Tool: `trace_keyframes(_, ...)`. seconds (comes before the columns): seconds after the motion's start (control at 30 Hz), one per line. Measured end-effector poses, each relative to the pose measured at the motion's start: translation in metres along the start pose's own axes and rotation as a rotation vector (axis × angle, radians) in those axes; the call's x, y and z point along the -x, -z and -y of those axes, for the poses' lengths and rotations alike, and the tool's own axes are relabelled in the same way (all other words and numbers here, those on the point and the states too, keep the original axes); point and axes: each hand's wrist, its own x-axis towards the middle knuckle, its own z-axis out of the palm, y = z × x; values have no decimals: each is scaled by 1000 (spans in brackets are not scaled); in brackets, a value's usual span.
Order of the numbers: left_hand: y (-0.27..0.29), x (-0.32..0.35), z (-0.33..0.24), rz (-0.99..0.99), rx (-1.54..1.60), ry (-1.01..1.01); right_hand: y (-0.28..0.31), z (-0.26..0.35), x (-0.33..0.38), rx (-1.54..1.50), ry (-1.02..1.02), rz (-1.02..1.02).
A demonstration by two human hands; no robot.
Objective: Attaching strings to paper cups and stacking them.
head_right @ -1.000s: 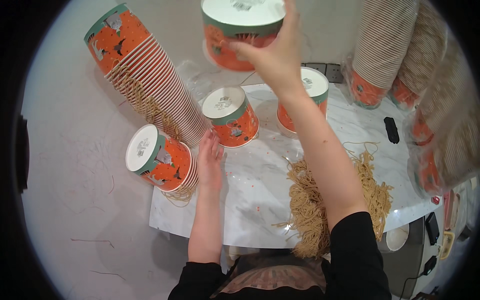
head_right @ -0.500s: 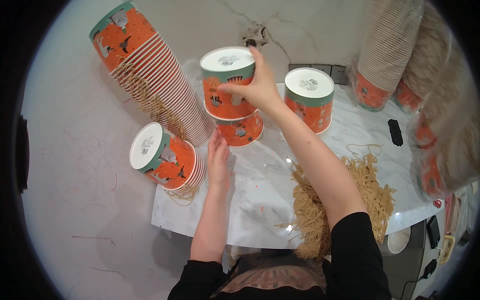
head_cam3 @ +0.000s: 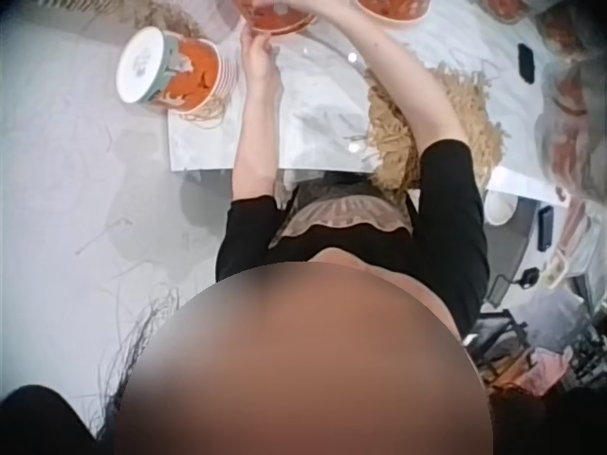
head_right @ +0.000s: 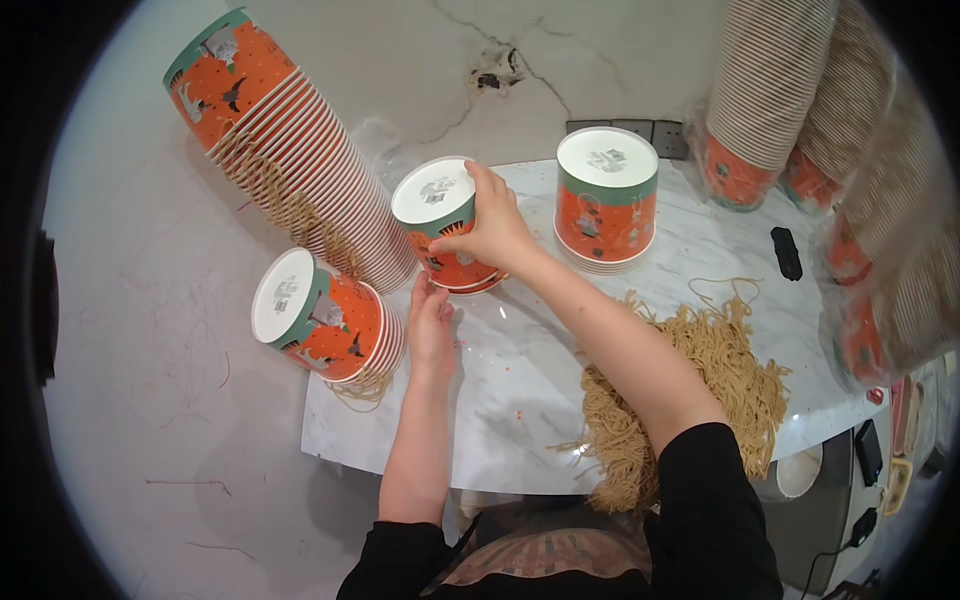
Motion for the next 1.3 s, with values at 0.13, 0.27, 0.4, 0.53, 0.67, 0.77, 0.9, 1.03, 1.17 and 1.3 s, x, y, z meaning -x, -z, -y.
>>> trace_keyframes(0.13,3,-5,4,35,-34,25,0,-4,6,41,51,-17)
trace_keyframes(0.27,7,-11,9,35,22,-75,23,22,11,214,-75,247)
trace_keyframes(0.4,14,-20,10,33,109,-116,61,53,4,169,-162,434)
trace_keyframes(0.53,13,-18,16,-42,105,-191,119,50,8,357,64,39)
trace_keyframes(0.67,1,-5,15,-175,-163,-201,161,14,21,811,62,-228)
trace_keyframes(0.77,-2,-5,18,-93,-146,-224,179,5,19,624,-104,-131)
trace_keyframes(0.9,0,-9,14,25,-46,-196,184,16,18,416,-144,125)
trace_keyframes(1.03,2,-15,19,-38,-68,-182,187,1,19,393,-84,17)
trace_keyframes(1.17,2,-11,19,-178,-134,-161,193,11,20,316,24,-306)
trace_keyframes(1.3,7,-10,25,-231,-52,-140,190,8,21,367,113,-354)
